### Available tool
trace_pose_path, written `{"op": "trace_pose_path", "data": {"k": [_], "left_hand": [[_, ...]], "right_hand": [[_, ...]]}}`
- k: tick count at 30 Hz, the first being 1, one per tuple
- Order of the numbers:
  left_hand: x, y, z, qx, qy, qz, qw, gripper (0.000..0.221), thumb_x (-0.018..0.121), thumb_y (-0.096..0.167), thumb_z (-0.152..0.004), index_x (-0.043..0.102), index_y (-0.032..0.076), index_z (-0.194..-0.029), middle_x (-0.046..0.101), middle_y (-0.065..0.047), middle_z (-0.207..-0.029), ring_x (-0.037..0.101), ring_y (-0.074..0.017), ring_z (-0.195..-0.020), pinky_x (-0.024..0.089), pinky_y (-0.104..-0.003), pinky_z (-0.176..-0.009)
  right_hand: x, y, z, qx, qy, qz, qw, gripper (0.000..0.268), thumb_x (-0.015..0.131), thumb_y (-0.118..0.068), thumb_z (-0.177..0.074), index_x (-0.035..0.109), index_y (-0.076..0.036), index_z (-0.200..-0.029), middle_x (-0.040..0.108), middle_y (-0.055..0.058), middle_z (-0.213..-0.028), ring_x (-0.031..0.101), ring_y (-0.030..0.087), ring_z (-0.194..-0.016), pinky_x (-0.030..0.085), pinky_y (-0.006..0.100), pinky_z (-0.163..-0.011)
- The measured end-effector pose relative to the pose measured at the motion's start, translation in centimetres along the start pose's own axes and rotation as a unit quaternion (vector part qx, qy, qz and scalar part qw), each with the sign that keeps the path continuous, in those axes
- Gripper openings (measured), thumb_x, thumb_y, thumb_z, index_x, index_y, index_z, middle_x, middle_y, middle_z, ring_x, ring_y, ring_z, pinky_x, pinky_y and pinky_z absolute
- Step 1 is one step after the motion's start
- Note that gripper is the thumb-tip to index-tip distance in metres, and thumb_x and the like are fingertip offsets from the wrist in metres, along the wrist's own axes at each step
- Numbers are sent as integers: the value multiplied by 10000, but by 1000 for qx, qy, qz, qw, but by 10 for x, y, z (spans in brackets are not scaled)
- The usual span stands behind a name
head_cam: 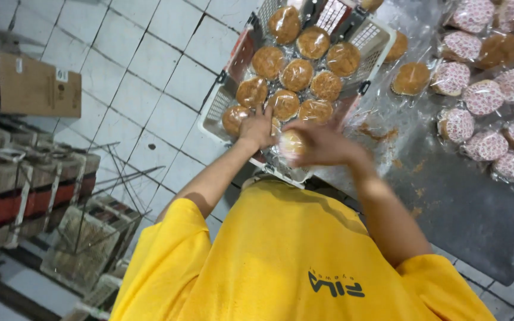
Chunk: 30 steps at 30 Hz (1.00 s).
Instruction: Packing individual donuts into plastic bags, folding the bags, and placing them into a plastic crate.
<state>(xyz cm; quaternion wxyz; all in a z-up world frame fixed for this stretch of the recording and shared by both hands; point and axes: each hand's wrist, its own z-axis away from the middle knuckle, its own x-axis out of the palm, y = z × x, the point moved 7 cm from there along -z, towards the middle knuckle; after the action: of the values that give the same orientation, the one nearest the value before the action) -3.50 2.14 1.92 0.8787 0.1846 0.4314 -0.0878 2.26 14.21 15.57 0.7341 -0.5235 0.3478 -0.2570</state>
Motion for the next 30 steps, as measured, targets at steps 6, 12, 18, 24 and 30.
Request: {"op": "trace_pose_path", "data": {"k": [6,12,18,24,30], "left_hand": [[7,-11,-6,-27,20,13,999,811,842,431,-767,374,88,-1335,434,-226,-1418,443,-472,-1366,450,-563,-1068],[29,11,17,-34,54,91,994,899,812,455,-726,390,52,-1410,427,-207,-1407,371,-440,-1393,408,-572,-1096],[77,33,35,-118,43,83,989,969,773,425,-737,293,32,-1482,438,-248,-1369,451,-464,-1306,489,-607,-1006],[15,121,60,-38,201,48,978,914,841,282,-699,365,57,-1446,338,-278,-1473,405,-505,-1293,406,-641,-1023],[-1,341,23,338,305,98,885,361,731,116,-770,656,11,-1108,623,-245,-1145,603,-441,-1124,474,-517,-961]], "right_hand": [[75,160,-28,302,58,476,824,688,608,-313,-864,351,-190,-1490,494,207,-1391,514,405,-1246,485,509,-845],[59,197,-5,267,61,534,800,588,600,-348,-950,418,-280,-1505,515,86,-1271,537,285,-1129,483,372,-818],[58,194,27,222,7,533,816,465,548,-292,-988,481,-300,-1448,577,88,-1301,551,296,-1181,474,400,-870],[-74,133,146,-41,271,118,954,425,770,-90,-825,690,23,-1227,641,355,-1251,570,564,-1211,469,578,-1025],[-225,321,350,399,394,410,720,804,853,-386,-763,543,-190,-1479,531,273,-1391,473,489,-1296,414,623,-975]]}}
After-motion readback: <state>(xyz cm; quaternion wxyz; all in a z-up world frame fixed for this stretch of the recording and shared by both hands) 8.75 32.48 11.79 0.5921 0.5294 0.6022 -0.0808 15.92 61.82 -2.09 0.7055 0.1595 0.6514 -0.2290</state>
